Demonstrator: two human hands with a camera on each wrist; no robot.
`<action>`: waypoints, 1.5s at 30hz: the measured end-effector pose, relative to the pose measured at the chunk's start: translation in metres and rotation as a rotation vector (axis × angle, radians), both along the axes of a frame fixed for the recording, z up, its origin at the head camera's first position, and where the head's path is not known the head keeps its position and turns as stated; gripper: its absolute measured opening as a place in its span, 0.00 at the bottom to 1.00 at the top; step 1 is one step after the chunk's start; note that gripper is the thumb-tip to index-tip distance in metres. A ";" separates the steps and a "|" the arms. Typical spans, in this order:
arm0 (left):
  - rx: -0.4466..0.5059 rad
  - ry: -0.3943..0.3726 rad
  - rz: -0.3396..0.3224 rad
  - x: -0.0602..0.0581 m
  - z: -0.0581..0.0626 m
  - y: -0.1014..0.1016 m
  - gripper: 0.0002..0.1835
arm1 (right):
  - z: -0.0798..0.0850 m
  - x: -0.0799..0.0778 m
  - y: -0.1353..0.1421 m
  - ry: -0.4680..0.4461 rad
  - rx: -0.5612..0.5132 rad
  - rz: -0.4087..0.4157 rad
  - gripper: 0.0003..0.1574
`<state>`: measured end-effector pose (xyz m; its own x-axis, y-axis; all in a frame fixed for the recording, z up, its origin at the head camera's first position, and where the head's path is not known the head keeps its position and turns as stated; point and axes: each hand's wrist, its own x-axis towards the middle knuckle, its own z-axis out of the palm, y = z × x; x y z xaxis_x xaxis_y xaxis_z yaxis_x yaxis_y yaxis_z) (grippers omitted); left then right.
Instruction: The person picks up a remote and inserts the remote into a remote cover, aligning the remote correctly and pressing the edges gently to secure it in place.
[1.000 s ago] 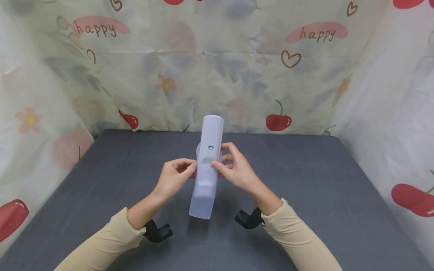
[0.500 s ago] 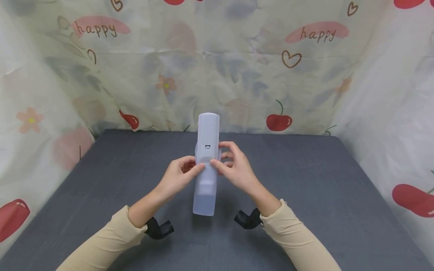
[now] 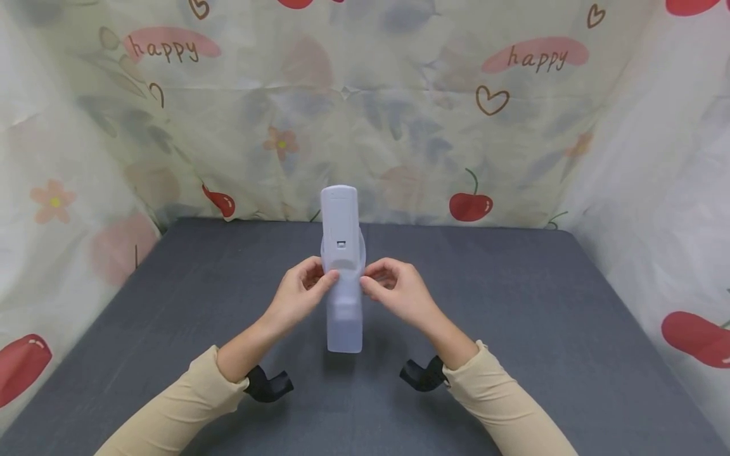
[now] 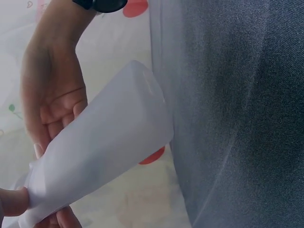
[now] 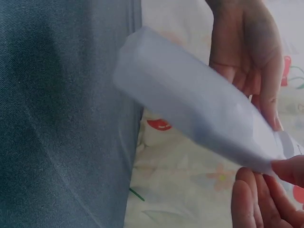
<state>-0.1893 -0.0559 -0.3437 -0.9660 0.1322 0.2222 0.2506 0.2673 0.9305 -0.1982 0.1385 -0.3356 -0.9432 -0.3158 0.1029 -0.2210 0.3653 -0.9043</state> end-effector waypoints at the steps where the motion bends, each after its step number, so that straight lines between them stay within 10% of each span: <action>1: -0.005 -0.005 -0.003 0.000 0.000 0.000 0.11 | 0.000 0.000 0.000 0.015 0.007 -0.008 0.15; 31: -0.148 -0.060 -0.131 0.000 0.007 -0.004 0.18 | -0.004 0.002 -0.010 0.211 -0.034 -0.149 0.04; 45: -0.184 -0.083 -0.126 -0.004 0.001 -0.006 0.16 | -0.003 -0.007 -0.005 0.049 -0.057 -0.007 0.09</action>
<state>-0.1930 -0.0619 -0.3423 -0.9533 0.2838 0.1034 0.2170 0.4054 0.8880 -0.2053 0.1330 -0.3387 -0.9388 -0.3016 0.1666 -0.2632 0.3156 -0.9117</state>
